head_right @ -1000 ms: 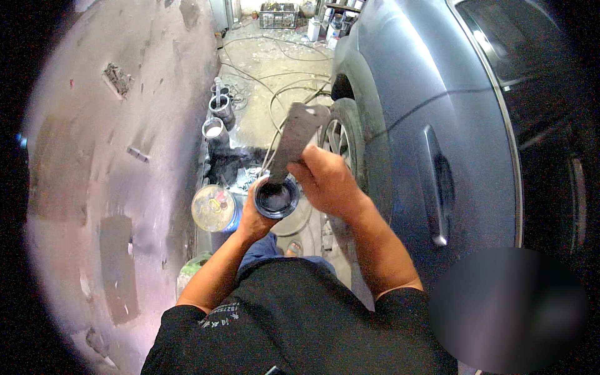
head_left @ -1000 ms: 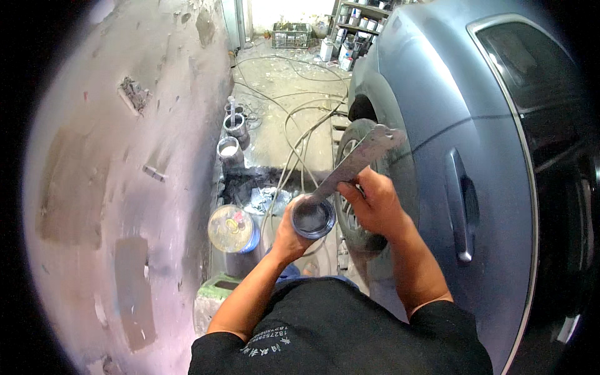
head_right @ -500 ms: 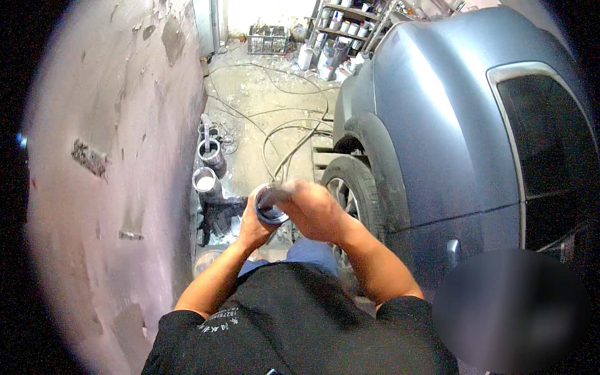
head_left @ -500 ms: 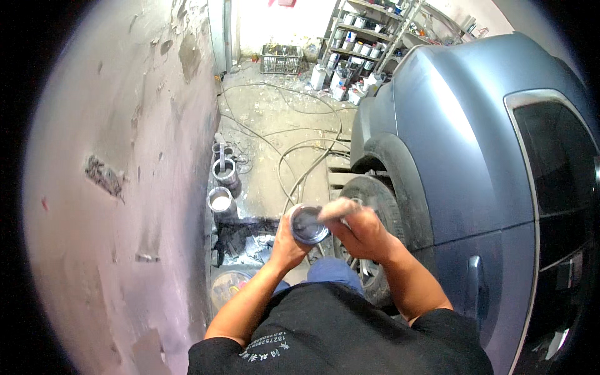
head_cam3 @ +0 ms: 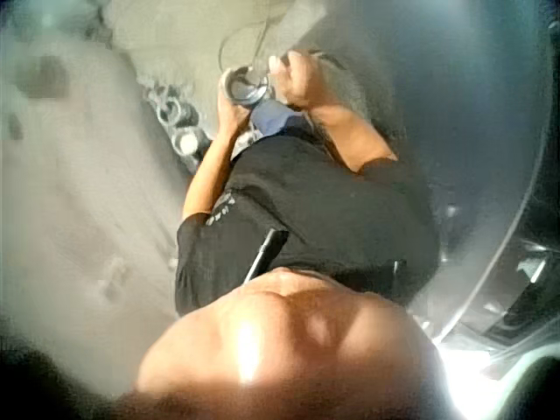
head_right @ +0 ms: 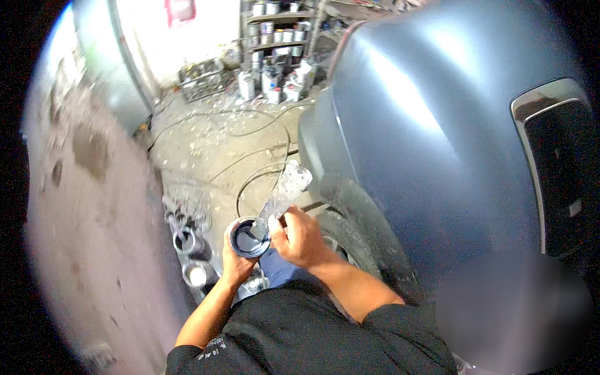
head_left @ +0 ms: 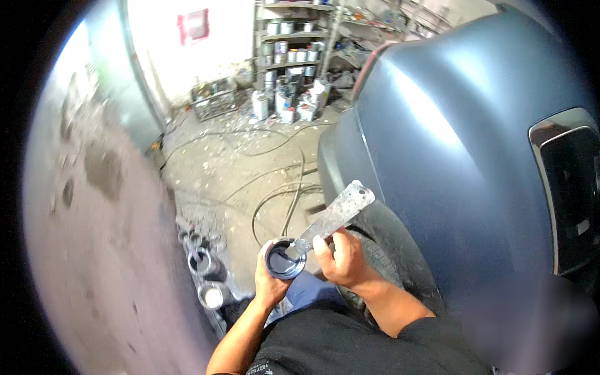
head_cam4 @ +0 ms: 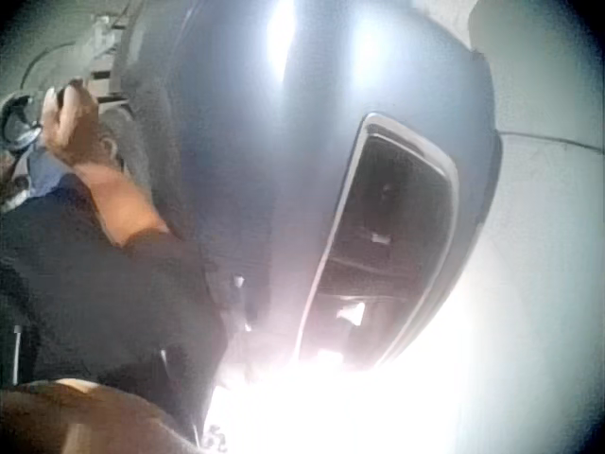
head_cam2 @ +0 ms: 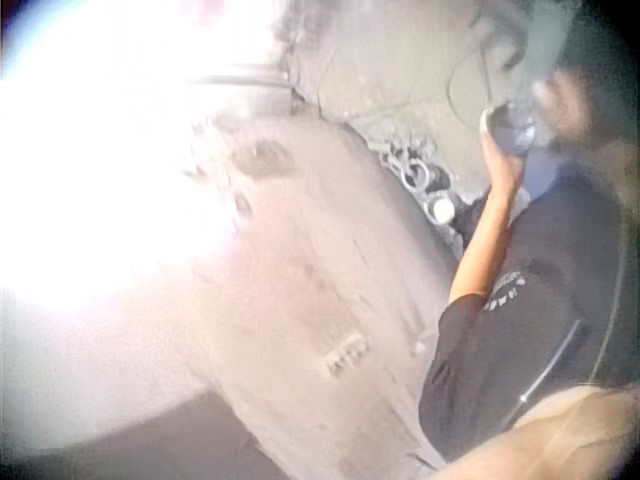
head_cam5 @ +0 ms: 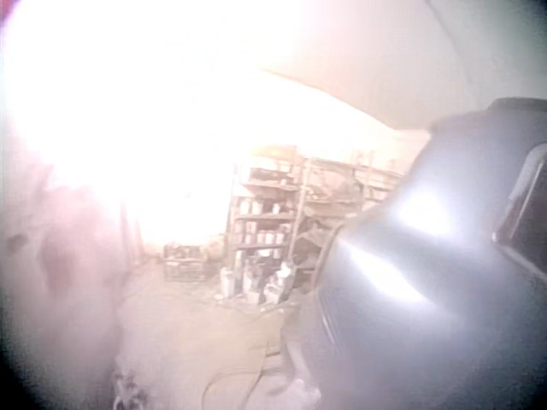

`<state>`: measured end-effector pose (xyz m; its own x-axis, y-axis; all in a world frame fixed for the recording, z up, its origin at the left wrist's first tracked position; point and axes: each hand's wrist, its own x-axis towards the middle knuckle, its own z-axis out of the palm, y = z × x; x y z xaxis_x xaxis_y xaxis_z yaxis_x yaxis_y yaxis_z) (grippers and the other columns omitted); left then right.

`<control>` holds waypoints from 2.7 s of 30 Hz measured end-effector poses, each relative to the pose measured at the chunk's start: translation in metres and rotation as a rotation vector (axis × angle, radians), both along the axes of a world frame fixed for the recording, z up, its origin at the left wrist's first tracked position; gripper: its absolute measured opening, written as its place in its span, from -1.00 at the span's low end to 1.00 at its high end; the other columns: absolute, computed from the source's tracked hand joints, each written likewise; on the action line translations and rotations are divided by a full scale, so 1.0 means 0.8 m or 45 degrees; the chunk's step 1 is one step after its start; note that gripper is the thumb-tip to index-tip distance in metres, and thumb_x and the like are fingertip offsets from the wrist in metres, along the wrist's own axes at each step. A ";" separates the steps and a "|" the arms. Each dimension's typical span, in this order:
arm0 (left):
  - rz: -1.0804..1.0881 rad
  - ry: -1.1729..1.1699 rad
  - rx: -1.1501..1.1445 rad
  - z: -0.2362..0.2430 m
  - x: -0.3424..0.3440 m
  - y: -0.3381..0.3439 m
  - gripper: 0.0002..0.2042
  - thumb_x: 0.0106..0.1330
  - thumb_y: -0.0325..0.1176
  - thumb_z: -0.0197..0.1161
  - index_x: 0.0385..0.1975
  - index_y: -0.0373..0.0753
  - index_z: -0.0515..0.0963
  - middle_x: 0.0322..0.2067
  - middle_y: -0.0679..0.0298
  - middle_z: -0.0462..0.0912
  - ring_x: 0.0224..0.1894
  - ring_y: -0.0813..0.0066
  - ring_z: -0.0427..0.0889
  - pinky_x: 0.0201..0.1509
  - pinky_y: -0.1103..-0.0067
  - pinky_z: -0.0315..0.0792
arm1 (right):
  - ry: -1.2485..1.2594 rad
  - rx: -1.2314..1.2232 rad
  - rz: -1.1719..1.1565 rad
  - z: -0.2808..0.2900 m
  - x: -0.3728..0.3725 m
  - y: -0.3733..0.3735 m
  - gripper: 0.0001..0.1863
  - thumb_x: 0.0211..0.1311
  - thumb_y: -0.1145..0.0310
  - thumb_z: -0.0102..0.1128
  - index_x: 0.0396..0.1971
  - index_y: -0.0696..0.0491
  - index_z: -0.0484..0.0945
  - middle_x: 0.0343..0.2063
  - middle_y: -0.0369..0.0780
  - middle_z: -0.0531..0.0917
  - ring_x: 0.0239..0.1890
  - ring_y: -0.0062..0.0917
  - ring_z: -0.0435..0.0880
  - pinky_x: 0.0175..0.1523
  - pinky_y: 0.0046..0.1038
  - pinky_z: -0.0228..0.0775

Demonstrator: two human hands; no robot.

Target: The person applies a gray paste to the front and rear panels of a gray car using a metal spreader. They repeatedly dip the spreader into a small container and smooth the paste onto the car's surface.

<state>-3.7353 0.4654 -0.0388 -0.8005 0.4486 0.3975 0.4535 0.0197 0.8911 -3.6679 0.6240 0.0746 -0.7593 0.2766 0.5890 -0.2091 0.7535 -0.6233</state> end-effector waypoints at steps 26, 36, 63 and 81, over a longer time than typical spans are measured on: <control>-1.278 0.132 0.054 0.163 -0.374 0.413 -0.18 -0.05 -0.51 0.47 0.22 -0.38 0.11 0.04 0.03 0.47 0.12 0.27 0.49 0.23 0.42 0.35 | 0.693 -0.643 -1.424 0.141 -0.210 0.214 -0.92 0.38 0.47 -0.01 -0.25 0.18 0.39 -0.45 -0.21 0.63 -0.47 -0.64 0.62 -0.33 -0.57 0.50; -1.289 0.049 0.064 0.224 -0.389 0.457 -0.20 -0.05 -0.42 0.53 0.18 -0.43 0.16 0.03 -0.01 0.50 0.10 0.25 0.51 0.20 0.43 0.37 | 1.073 -0.616 -1.304 0.167 -0.203 0.230 -0.89 0.38 0.42 0.03 -0.27 0.15 0.38 -0.44 -0.22 0.58 -0.46 -0.60 0.62 -0.29 -0.51 0.51; -1.294 -0.003 0.030 0.232 -0.378 0.490 -0.24 -0.03 -0.39 0.52 0.15 -0.41 0.20 0.02 -0.02 0.51 0.10 0.20 0.52 0.20 0.43 0.36 | 1.429 -0.819 -1.368 0.139 -0.189 0.250 -0.91 0.37 0.47 0.01 -0.38 0.07 0.37 -0.54 -0.25 0.56 -0.45 -0.50 0.63 -0.27 -0.43 0.52; -1.368 -0.028 0.029 0.237 -0.393 0.498 -0.22 -0.04 -0.38 0.53 0.17 -0.41 0.19 0.04 -0.07 0.49 0.12 0.16 0.51 0.21 0.40 0.35 | 1.392 -0.717 -1.340 0.139 -0.201 0.256 -0.93 0.41 0.41 -0.02 -0.26 0.08 0.38 -0.37 -0.20 0.61 -0.36 -0.50 0.64 -0.19 -0.40 0.56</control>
